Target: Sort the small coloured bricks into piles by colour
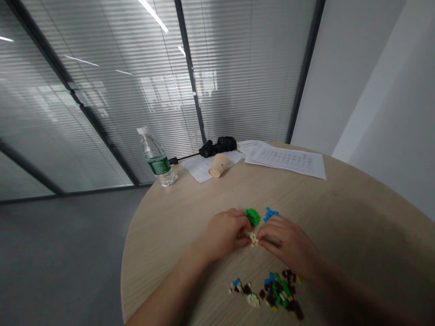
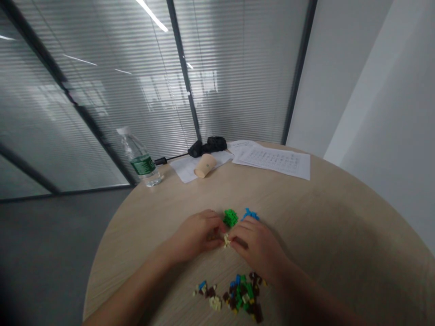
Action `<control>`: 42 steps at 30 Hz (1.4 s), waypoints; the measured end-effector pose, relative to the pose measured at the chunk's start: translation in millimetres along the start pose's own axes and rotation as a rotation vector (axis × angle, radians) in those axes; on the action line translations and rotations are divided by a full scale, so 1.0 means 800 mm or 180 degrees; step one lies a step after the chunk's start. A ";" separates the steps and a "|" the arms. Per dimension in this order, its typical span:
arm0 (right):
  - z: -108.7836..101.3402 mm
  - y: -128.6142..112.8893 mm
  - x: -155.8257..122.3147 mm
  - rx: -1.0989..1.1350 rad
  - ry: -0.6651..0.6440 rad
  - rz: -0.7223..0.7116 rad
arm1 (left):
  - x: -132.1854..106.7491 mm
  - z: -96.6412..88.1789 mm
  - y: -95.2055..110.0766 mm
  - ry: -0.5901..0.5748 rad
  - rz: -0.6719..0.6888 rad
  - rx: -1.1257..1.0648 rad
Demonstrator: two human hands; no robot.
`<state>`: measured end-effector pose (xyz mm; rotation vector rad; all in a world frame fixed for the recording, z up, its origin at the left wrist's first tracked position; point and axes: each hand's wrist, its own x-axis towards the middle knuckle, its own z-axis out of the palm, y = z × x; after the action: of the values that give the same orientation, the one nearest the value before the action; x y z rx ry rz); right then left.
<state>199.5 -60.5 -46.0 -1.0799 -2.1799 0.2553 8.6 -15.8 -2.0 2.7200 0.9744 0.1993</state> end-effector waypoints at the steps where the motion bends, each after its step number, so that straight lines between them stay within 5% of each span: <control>1: 0.000 0.001 0.000 0.0000 -0.0028 -0.0004 | -0.001 -0.002 0.001 0.0003 -0.0002 -0.0028; 5: -0.006 0.007 -0.001 -0.0045 -0.0080 0.0015 | -0.006 -0.016 0.005 -0.0170 0.0149 -0.0436; 10: -0.016 0.008 0.000 -0.0143 -0.0005 0.0106 | -0.015 -0.021 0.014 -0.0907 0.0715 -0.0959; 14: -0.019 0.004 0.000 -0.0152 0.0048 0.0069 | -0.017 -0.017 0.020 -0.1228 0.0709 -0.0961; 29: -0.025 -0.002 -0.002 0.0003 -0.0104 -0.0016 | -0.019 -0.021 0.029 -0.1228 0.0382 -0.0667; 42: -0.026 -0.006 -0.002 0.0030 -0.0087 -0.0099 | -0.019 -0.020 0.035 -0.1109 0.0515 -0.0647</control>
<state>211.0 -67.0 -28.7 -1.0422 -2.2160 0.2675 10.7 -43.2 20.4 2.5291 0.6029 -0.1377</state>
